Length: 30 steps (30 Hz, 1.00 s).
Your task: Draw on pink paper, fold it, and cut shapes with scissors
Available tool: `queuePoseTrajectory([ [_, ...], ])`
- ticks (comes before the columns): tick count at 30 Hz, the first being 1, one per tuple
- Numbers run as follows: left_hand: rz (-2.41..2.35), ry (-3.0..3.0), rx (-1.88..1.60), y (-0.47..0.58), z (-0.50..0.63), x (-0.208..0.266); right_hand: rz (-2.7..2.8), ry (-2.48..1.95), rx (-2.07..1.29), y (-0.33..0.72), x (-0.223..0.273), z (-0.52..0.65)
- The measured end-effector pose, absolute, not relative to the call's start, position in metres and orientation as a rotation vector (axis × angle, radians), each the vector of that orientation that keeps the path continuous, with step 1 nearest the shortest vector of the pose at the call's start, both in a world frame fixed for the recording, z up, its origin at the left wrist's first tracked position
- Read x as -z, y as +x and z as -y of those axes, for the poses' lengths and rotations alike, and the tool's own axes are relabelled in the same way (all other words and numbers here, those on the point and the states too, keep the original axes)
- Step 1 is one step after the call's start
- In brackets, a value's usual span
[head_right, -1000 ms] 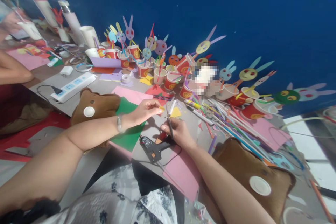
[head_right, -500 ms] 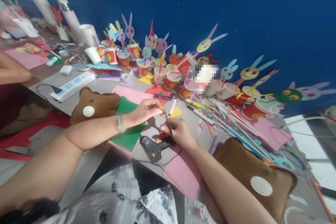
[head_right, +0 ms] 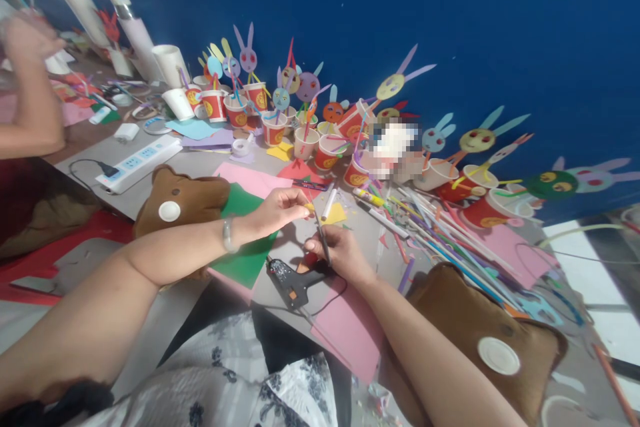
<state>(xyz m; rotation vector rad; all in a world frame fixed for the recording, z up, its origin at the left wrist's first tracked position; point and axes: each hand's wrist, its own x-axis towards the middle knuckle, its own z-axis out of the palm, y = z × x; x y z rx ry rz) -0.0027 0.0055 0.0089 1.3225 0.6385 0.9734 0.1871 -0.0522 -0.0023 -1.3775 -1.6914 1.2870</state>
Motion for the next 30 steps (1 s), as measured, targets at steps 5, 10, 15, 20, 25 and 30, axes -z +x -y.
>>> queuePoseTrajectory([
  [5, -0.640, 1.327, -0.968, -0.0021, -0.0057, -0.0082, 1.678, -1.386, -1.301, 0.1866, 0.0027, 0.0518],
  [10, -0.643, 1.329, -0.962, -0.0020, -0.0057, -0.0086, 1.670, -1.377, -1.321, 0.1863, 0.0022, 0.0522],
  [15, -0.633, 1.317, -0.966, -0.0022, -0.0046, -0.0101, 1.677, -1.377, -1.303, 0.1874, 0.0044, 0.0519],
  [20, -0.642, 1.339, -0.976, -0.0026, -0.0039, -0.0113, 1.695, -1.358, -1.274, 0.1875, 0.0049, 0.0518],
  [25, -0.658, 1.368, -0.974, -0.0034, -0.0039, -0.0115, 1.709, -1.375, -1.230, 0.1863, 0.0040, 0.0526],
  [30, -0.647, 1.364, -0.973, -0.0044, -0.0036, -0.0145, 1.710, -1.364, -1.269, 0.1884, 0.0034, 0.0527],
])
